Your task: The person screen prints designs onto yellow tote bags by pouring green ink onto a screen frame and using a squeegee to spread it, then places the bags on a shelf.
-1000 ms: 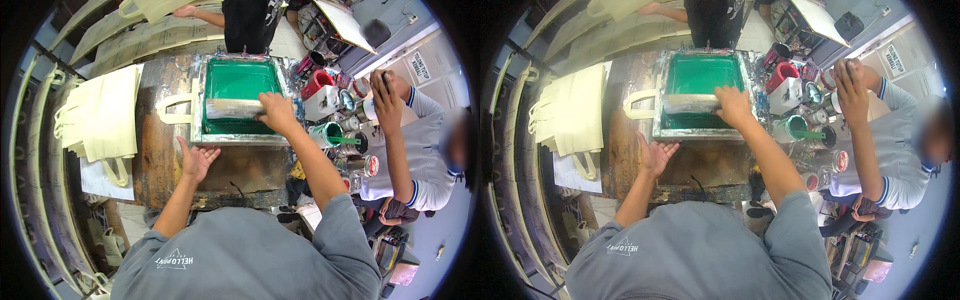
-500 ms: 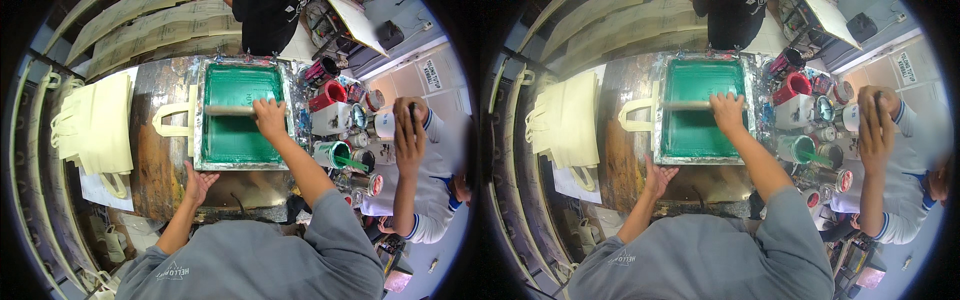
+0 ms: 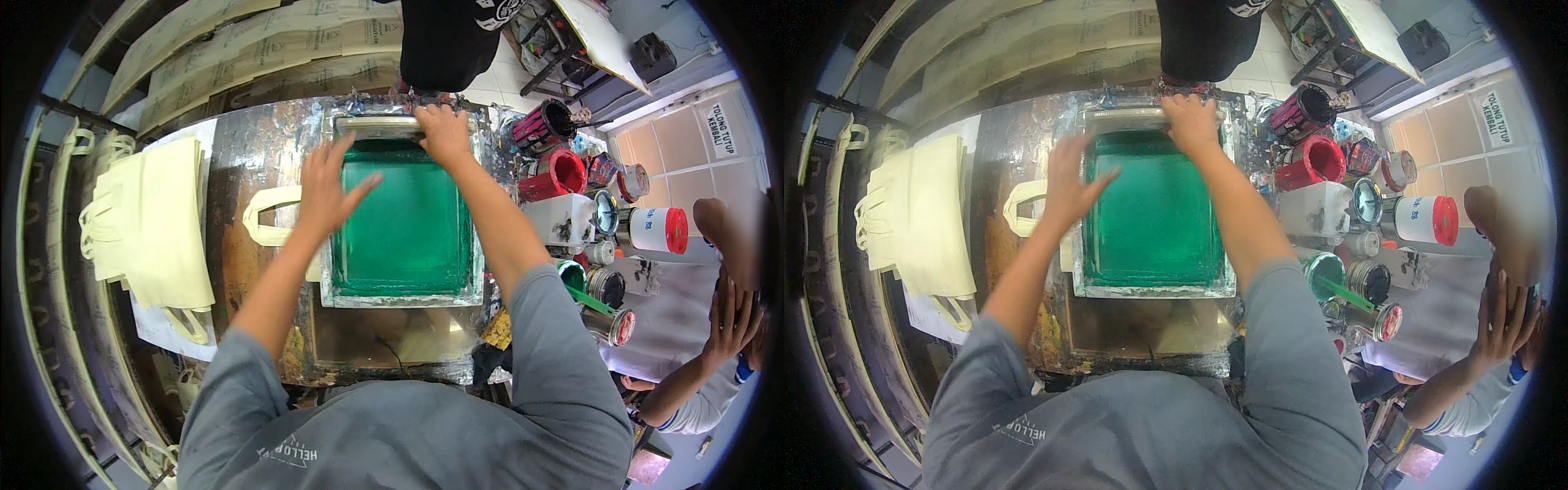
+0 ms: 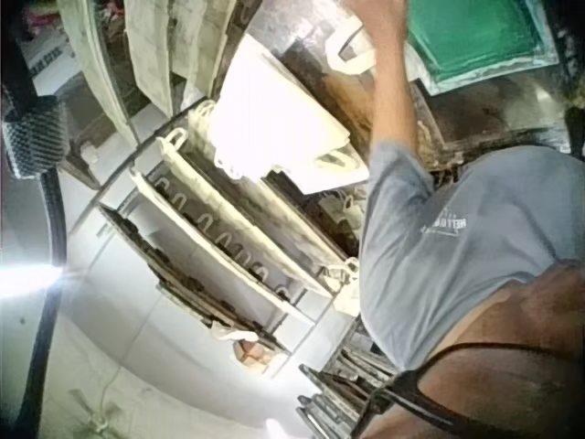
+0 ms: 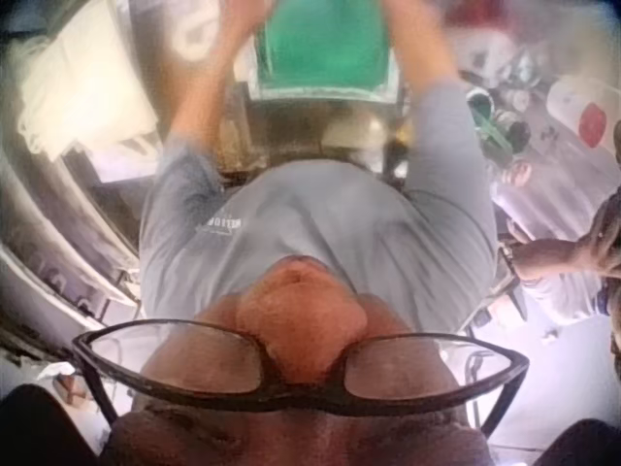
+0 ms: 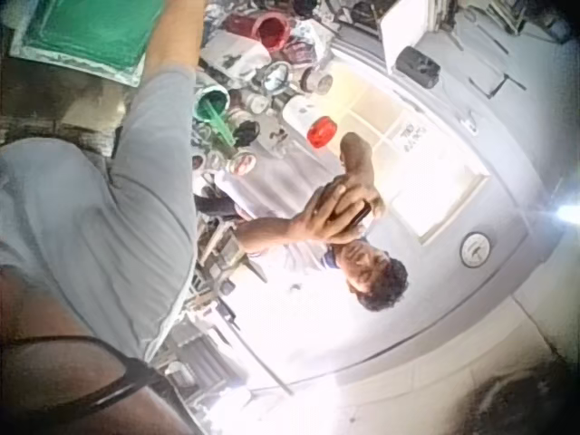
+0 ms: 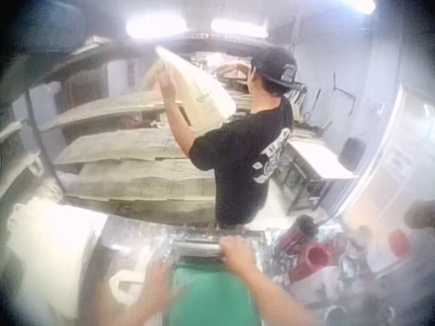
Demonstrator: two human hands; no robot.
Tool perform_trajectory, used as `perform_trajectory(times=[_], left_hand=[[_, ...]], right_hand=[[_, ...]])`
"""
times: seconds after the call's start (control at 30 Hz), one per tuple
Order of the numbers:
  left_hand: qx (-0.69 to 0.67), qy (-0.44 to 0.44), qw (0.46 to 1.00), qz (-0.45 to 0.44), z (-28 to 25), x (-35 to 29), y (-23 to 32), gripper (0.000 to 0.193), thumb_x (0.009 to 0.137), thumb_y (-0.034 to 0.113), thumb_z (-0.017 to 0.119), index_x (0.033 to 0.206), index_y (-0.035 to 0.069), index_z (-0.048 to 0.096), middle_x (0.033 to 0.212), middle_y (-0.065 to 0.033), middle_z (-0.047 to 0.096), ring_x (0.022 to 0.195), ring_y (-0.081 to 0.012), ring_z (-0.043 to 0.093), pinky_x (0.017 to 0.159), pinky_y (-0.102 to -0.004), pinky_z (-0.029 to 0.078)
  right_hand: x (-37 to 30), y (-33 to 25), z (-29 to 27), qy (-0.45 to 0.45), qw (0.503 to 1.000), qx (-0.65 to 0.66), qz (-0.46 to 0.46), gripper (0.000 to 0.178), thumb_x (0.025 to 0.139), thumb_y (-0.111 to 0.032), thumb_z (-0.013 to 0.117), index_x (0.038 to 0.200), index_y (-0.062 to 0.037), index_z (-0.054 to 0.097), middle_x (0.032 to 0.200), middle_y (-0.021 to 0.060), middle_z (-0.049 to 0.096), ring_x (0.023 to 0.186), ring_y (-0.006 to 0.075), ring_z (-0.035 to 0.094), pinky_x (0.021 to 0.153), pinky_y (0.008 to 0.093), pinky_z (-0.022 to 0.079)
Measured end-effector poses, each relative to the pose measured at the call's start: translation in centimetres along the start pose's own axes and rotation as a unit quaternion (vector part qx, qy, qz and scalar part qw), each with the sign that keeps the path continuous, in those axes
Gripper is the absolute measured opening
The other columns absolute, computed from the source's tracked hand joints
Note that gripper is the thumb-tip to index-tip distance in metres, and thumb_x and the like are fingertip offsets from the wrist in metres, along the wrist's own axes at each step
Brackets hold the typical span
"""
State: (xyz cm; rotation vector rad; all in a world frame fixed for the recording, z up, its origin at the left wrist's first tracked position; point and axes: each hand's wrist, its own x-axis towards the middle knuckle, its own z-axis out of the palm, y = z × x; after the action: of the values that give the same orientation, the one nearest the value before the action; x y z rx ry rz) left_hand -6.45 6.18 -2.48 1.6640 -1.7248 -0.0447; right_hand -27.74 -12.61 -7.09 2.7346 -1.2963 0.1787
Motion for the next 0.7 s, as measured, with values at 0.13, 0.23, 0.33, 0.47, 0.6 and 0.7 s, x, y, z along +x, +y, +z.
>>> perform_trajectory(times=[0.13,0.23,0.33,0.47,0.6,0.7], left_hand=[[0.155,-0.008,0.986,0.066,9.0,7.9,-4.9,0.063,0.092,0.066,0.071,0.112,0.006,0.07,0.103,-0.0146,0.068,0.102,-0.0361,0.063,0.094,-0.0486,0.051],[0.178,-0.045,0.981,0.058,10.3,5.8,-5.6,0.06,0.09,0.068,0.069,0.091,0.008,0.067,0.092,-0.0103,0.067,0.091,-0.0331,0.064,0.081,-0.0472,0.053],[0.183,-0.018,0.98,0.082,9.7,2.7,-4.6,0.059,0.086,0.068,0.072,0.082,0.01,0.064,0.083,-0.0072,0.064,0.08,-0.0308,0.064,0.07,-0.0445,0.052],[0.173,-0.032,0.981,0.076,7.4,-3.0,-1.9,0.057,0.083,0.065,0.076,0.079,0.011,0.06,0.081,-0.0064,0.059,0.077,-0.0292,0.06,0.067,-0.0435,0.049],[0.153,-0.037,0.985,0.074,5.2,-9.1,1.0,0.056,0.081,0.065,0.078,0.08,0.012,0.059,0.08,-0.0057,0.055,0.075,-0.0281,0.056,0.068,-0.0436,0.045],[0.133,-0.056,0.987,0.07,3.1,-13.8,3.4,0.056,0.081,0.064,0.078,0.081,0.012,0.059,0.081,-0.0066,0.055,0.076,-0.0286,0.057,0.068,-0.0437,0.045]], right_hand=[[-0.1,0.4,0.6,-0.006,1.0,0.018,0.0,0.061,0.076,-0.027,0.091,0.128,-0.0172,0.061,0.117,0.0034,0.069,0.112,0.0285,0.067,0.091,0.0498,0.05],[-2.0,-0.6,0.4,0.014,1.0,0.019,-0.007,0.056,0.075,-0.026,0.091,0.122,-0.0161,0.061,0.113,0.0042,0.069,0.109,0.028,0.068,0.088,0.0464,0.05],[-5.3,-1.7,-0.1,0.007,1.0,0.022,-0.01,0.052,0.076,-0.026,0.09,0.118,-0.0163,0.061,0.111,0.004,0.068,0.107,0.0285,0.067,0.087,0.0471,0.049],[-10.9,-4.3,-1.3,-0.019,0.999,0.03,-0.011,0.051,0.078,-0.027,0.088,0.12,-0.0175,0.061,0.109,0.004,0.066,0.105,0.0278,0.065,0.083,0.0471,0.047],[-17.3,-7.1,-2.5,-0.029,0.999,0.041,-0.009,0.051,0.076,-0.025,0.088,0.119,-0.0171,0.062,0.107,0.0035,0.064,0.102,0.0273,0.063,0.083,0.0457,0.045],[-22.9,-9.6,-4.3,-0.025,0.999,0.048,-0.002,0.052,0.072,-0.024,0.091,0.115,-0.0162,0.062,0.103,0.0035,0.064,0.099,0.0278,0.063,0.082,0.0453,0.045]])
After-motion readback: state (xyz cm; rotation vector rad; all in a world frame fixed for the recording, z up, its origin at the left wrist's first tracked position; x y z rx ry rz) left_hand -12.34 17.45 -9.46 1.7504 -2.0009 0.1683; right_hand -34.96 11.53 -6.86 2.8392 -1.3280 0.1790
